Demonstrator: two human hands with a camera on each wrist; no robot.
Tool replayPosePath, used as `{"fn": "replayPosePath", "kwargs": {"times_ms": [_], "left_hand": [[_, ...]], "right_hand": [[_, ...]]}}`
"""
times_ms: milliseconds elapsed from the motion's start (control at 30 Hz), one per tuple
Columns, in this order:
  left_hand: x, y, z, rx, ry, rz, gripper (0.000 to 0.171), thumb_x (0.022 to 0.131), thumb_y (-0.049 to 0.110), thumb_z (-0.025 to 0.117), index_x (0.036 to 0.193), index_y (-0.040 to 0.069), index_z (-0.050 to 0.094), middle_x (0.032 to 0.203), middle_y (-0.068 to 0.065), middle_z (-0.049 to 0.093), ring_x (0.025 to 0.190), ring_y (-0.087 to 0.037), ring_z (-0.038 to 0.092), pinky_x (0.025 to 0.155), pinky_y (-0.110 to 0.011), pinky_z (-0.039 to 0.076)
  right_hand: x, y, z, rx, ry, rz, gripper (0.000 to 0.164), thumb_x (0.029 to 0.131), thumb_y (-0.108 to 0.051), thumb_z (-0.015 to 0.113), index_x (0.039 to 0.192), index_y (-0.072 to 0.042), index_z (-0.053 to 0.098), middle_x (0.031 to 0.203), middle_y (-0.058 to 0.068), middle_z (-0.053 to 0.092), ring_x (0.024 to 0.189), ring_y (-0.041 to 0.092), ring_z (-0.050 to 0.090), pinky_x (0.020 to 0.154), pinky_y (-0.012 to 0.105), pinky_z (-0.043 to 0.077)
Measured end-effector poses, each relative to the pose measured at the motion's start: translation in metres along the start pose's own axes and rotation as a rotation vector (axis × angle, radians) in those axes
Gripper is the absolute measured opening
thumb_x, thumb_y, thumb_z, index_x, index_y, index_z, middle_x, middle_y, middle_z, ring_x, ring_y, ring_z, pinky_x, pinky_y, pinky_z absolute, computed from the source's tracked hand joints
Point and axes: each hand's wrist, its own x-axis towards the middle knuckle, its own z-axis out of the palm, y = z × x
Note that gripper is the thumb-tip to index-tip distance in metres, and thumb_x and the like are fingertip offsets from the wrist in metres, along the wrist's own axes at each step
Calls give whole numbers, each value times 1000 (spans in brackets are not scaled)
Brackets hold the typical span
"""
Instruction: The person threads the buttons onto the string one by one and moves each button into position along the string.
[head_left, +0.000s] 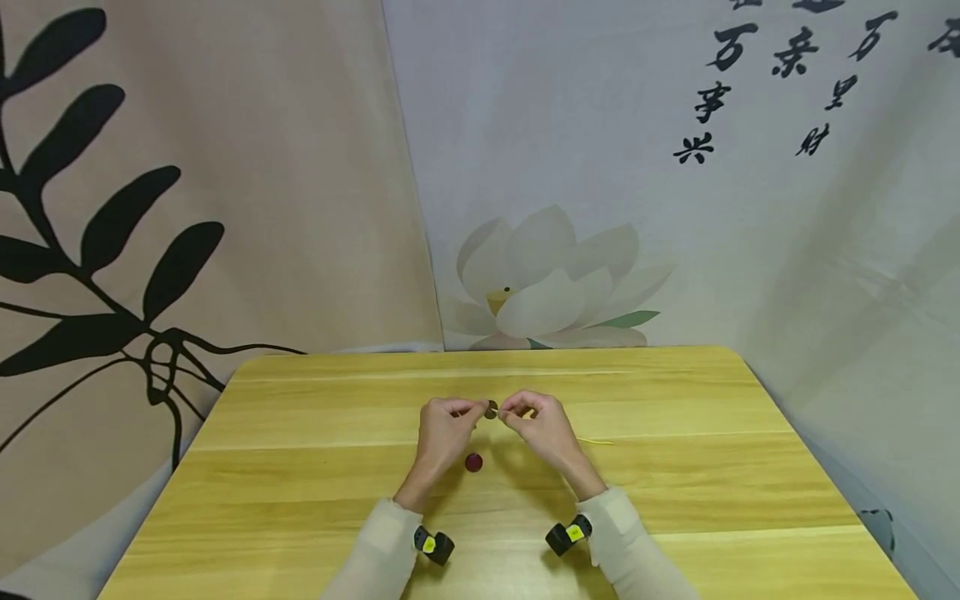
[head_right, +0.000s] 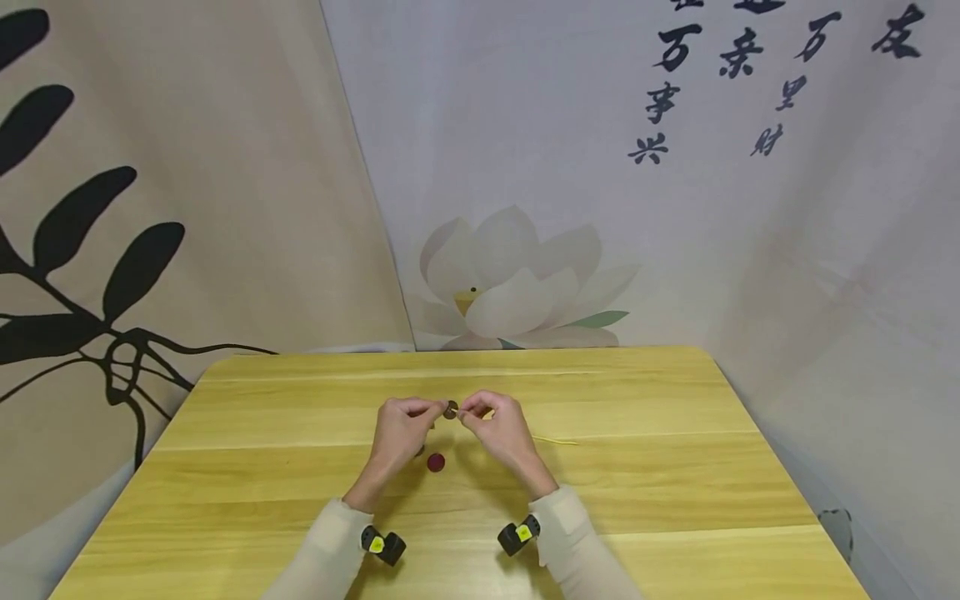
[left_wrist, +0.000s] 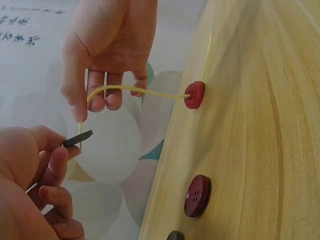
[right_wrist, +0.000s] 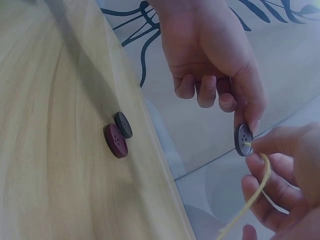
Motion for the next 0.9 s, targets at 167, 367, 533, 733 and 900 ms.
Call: {"fn": "replayPosePath", "kwargs": {"times_ms": [167,367,533,733,900], "left_hand": [[0,0,1,-6,3,12,17,90,21,73,78,11,81,67,-4,69,55,-10,53,50,-23,42],[-2,1,2,-9,2,15,17,89,20,73,77,11,81,65,-7,68,52,-9,49,48,-22,39],[-2,3,2,-14,2,4,17,90,21,73,77,11,81,62,1,66,52,-9,49,48,-22,39],[-3,1,2,-42,-6,-26,19,91,21,72,79,9,81,70,-6,71,55,-11,52,51,-23,42],[-2,0,3,-65,9,-51,17,90,19,72,81,8,81,76,-7,73,57,-11,53,52,-24,43]], "right_hand": [[0,1,1,-3,3,2,5,90,-12,72,86,-15,74,76,-7,67,80,13,59,78,35,40],[0,0,3,-7,5,-3,4,90,-14,73,86,-14,74,76,-7,67,80,14,59,78,36,39],[1,0,4,-12,7,-5,5,89,-13,73,85,-15,74,75,-8,67,79,14,59,78,35,40],[0,0,5,-12,16,-3,4,89,-15,75,92,-15,73,75,-7,66,75,13,60,79,36,43],[-1,1,5,-14,-6,-10,17,88,-16,75,105,-14,70,77,-5,66,78,14,60,76,34,45]]}}
